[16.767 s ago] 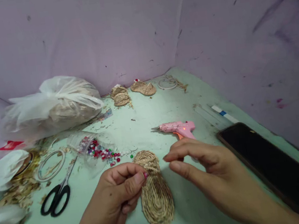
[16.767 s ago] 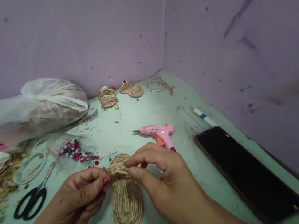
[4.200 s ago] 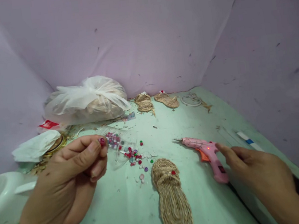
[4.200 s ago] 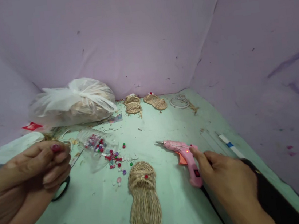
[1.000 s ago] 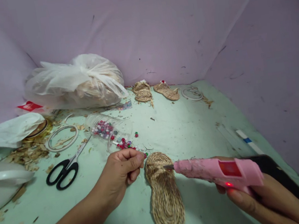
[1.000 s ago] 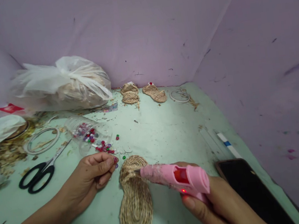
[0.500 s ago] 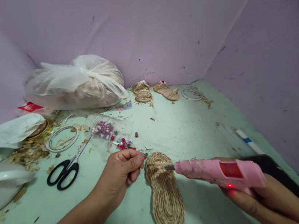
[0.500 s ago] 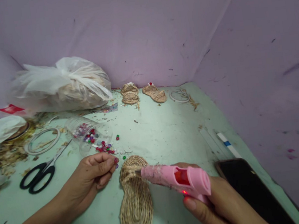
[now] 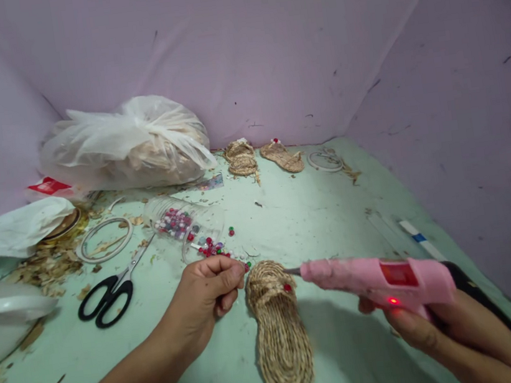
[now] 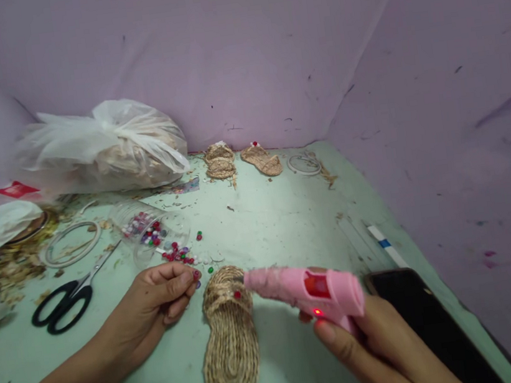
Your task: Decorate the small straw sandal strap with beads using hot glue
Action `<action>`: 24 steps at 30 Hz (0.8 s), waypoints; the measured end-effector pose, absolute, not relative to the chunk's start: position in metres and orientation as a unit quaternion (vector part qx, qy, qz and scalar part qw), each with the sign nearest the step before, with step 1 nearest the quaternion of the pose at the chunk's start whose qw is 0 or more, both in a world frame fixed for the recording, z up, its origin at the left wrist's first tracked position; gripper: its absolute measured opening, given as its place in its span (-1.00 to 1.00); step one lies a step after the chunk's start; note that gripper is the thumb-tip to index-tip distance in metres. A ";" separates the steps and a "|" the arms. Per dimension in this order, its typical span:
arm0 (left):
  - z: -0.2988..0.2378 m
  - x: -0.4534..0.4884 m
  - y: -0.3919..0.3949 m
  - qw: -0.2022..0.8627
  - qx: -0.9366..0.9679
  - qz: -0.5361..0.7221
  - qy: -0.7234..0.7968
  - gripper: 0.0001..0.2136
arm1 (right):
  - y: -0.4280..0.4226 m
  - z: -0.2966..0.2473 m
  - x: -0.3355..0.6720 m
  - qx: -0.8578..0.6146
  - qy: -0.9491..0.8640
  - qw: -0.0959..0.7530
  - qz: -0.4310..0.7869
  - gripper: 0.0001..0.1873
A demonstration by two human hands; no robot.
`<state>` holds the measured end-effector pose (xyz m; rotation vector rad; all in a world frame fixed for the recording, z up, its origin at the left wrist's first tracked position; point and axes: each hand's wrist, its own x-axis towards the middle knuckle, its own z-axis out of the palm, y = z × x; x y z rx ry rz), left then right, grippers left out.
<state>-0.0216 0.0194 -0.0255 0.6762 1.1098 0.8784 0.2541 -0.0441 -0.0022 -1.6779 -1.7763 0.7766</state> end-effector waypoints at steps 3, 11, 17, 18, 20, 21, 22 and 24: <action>-0.023 -0.022 0.019 0.700 0.313 0.393 0.509 -0.77 | -0.029 -0.004 0.247 -0.640 -0.575 0.355 0.366 -0.67; -0.002 -0.016 0.020 0.602 0.412 0.377 0.571 -0.86 | 0.019 -0.023 0.228 -0.647 -0.322 0.430 0.541 -0.72; 0.015 -0.012 0.016 0.484 0.541 0.357 0.588 -0.95 | 0.013 -0.006 0.233 -0.724 -0.444 0.379 0.368 -0.70; 0.018 -0.011 0.016 0.462 0.563 0.352 0.588 -0.95 | 0.008 -0.004 0.231 -0.734 -0.496 0.372 0.277 -0.68; 0.023 -0.008 0.016 0.422 0.605 0.340 0.584 -0.95 | -0.004 -0.002 0.224 -0.698 -0.587 0.377 0.160 -0.68; 0.025 -0.007 0.016 0.405 0.625 0.330 0.579 -0.95 | -0.008 -0.003 0.218 -0.663 -0.622 0.384 0.162 -0.69; 0.026 -0.006 0.016 0.392 0.645 0.318 0.574 -0.94 | -0.012 -0.005 0.212 -0.626 -0.648 0.389 0.193 -0.69; 0.027 -0.003 0.017 0.376 0.677 0.293 0.561 -0.93 | -0.015 -0.011 0.198 -0.572 -0.672 0.381 0.277 -0.58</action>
